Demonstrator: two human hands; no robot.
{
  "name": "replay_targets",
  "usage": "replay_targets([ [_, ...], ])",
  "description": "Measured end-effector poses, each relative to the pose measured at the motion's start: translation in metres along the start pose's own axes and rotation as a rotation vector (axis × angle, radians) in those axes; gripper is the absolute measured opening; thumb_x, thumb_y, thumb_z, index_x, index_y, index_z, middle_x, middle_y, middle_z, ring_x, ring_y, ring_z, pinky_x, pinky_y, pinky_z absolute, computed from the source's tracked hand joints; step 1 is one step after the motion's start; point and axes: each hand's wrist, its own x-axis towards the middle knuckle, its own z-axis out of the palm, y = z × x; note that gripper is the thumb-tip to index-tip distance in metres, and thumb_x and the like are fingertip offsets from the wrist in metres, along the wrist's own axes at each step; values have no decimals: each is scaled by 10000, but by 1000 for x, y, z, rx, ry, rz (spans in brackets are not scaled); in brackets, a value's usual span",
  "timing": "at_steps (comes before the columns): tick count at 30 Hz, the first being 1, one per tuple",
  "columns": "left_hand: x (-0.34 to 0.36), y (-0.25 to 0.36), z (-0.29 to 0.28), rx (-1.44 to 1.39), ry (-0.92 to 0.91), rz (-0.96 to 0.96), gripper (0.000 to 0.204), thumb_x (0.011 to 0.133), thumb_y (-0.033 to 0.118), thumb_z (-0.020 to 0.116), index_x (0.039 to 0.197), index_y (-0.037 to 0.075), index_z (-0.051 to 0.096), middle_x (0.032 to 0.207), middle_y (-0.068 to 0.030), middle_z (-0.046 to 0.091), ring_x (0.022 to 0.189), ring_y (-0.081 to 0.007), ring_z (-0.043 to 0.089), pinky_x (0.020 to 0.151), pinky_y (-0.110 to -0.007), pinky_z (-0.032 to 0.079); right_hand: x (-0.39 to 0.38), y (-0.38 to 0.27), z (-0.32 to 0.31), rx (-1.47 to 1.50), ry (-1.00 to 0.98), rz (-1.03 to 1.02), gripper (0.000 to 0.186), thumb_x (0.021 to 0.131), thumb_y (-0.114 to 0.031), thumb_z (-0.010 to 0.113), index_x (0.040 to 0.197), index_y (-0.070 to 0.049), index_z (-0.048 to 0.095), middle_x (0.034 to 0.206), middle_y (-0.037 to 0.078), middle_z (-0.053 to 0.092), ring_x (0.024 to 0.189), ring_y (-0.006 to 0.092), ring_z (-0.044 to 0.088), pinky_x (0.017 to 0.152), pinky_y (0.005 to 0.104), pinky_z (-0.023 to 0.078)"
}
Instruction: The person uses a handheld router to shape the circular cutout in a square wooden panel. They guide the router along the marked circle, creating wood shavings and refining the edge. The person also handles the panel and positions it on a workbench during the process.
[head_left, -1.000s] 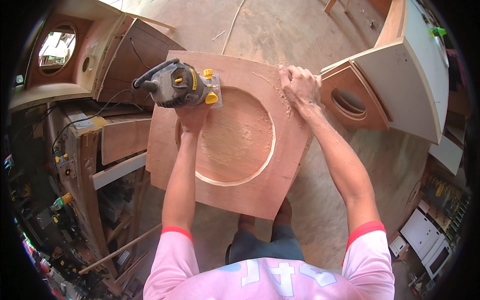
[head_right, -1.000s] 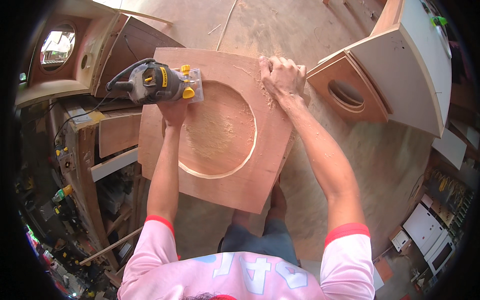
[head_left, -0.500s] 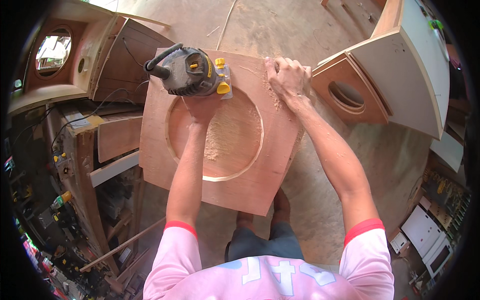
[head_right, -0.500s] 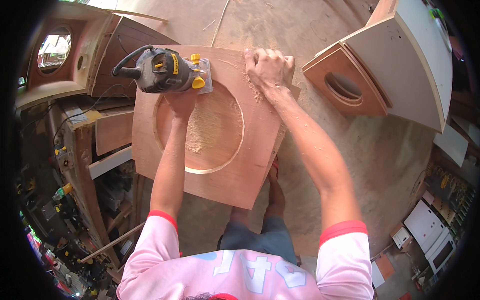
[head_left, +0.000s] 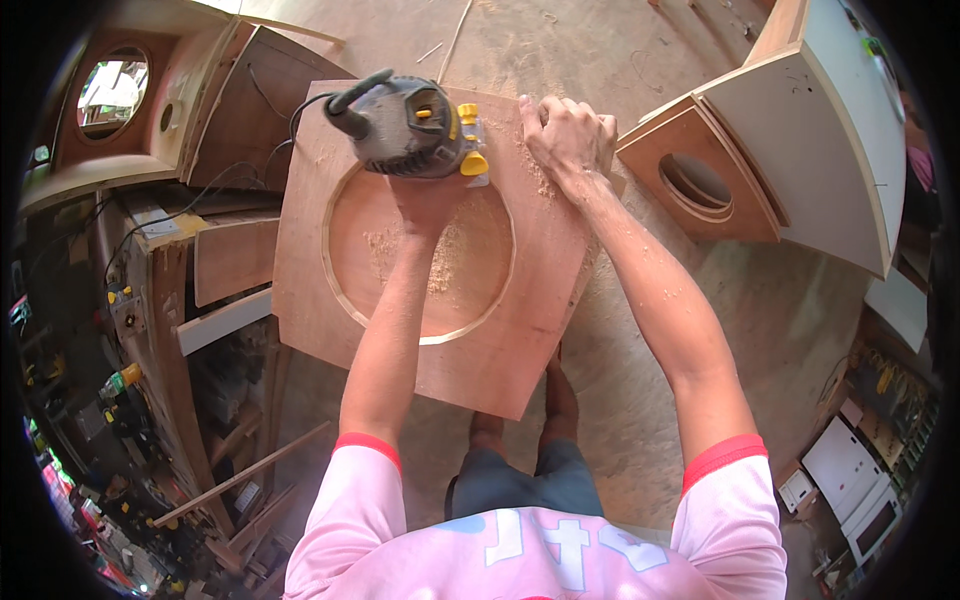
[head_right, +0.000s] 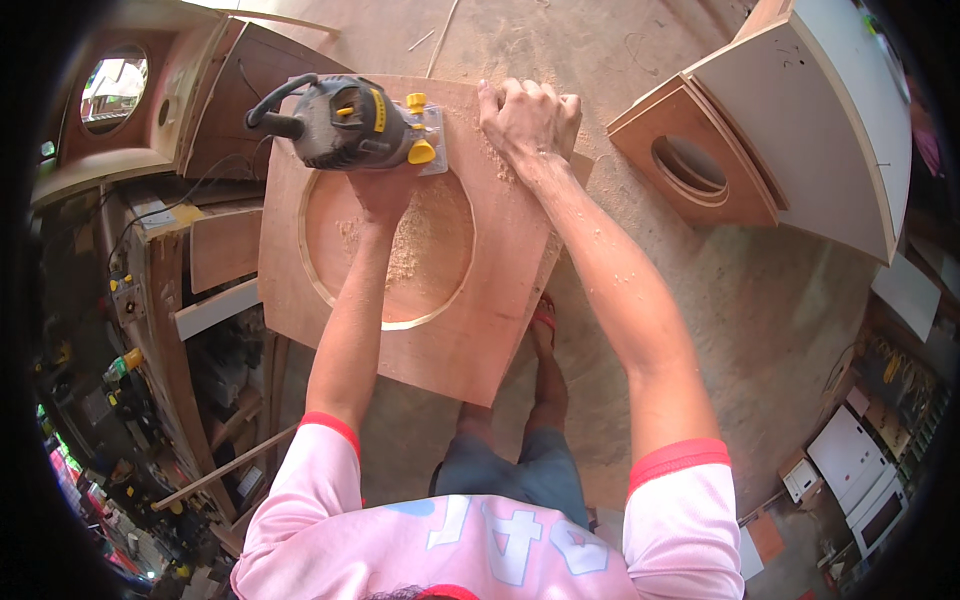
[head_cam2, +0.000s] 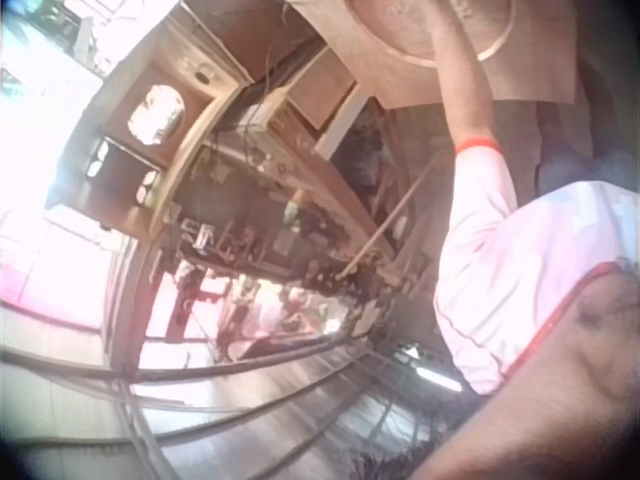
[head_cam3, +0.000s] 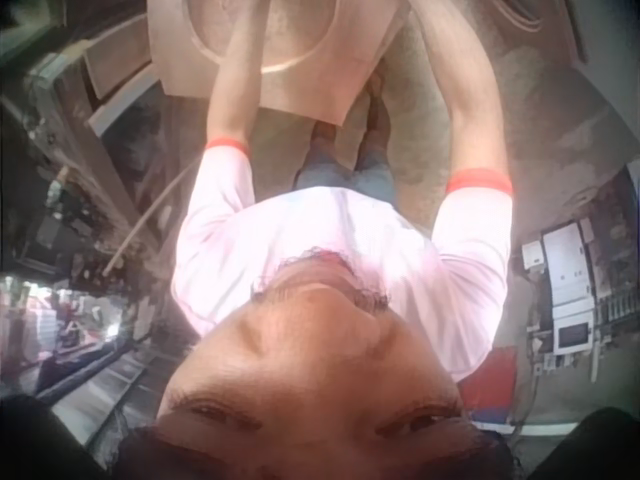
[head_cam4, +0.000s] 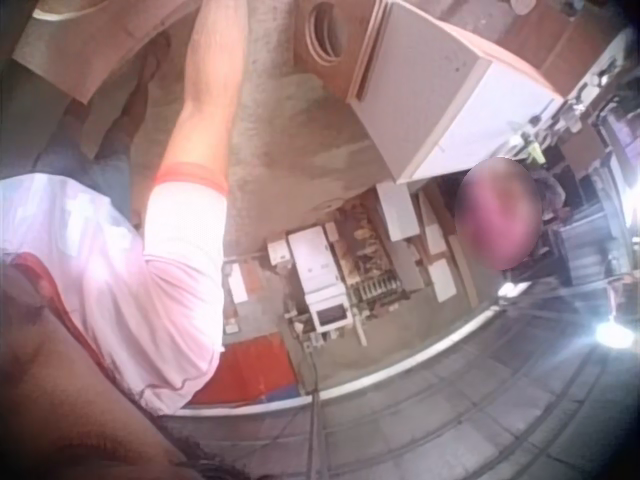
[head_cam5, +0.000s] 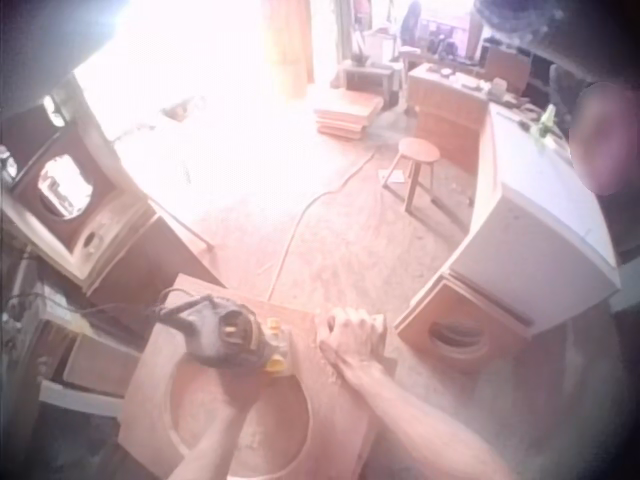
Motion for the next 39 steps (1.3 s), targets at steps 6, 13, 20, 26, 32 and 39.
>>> replay_targets([
  [6,-17,6,13,57,-26,8,513,727,159,935,1162,52,685,1057,-35,735,939,-146,696,878,-326,570,-1,1,6,-5,58,-6,561,1035,-538,457,841,-104,754,934,97,769,961,277,711,955,475,401],
  [13,-48,4,20,98,-102,30,562,724,145,929,1207,55,656,1139,-43,708,1015,-158,678,911,-324,564,1,6,16,26,103,-14,558,1024,-545,475,850,-105,772,914,105,774,941,298,721,964,478,394],
  [20,-63,5,26,63,-86,25,536,752,102,927,1200,48,637,1113,-35,696,1019,-158,667,926,-342,560,-2,7,14,19,115,-21,583,1015,-600,470,892,-123,782,929,119,779,965,313,726,972,483,395],
  [26,-79,1,28,65,-126,46,534,773,137,937,1204,61,631,1105,-23,686,996,-139,658,916,-323,556,0,8,16,43,88,-2,589,1009,-608,475,895,-121,786,941,128,781,973,327,729,975,491,401],
  [32,-101,-11,25,181,-101,82,682,713,177,941,1281,60,583,1199,-83,673,1113,-223,656,1001,-378,521,3,10,23,44,116,-18,595,1000,-620,489,867,-125,790,918,138,780,943,342,736,946,491,417],
  [39,-122,1,18,246,-175,154,695,717,189,950,1281,47,569,1223,-120,678,1080,-211,694,921,-357,574,1,7,17,-12,93,5,601,995,-643,462,916,-155,803,925,120,785,963,329,738,957,482,410],
])
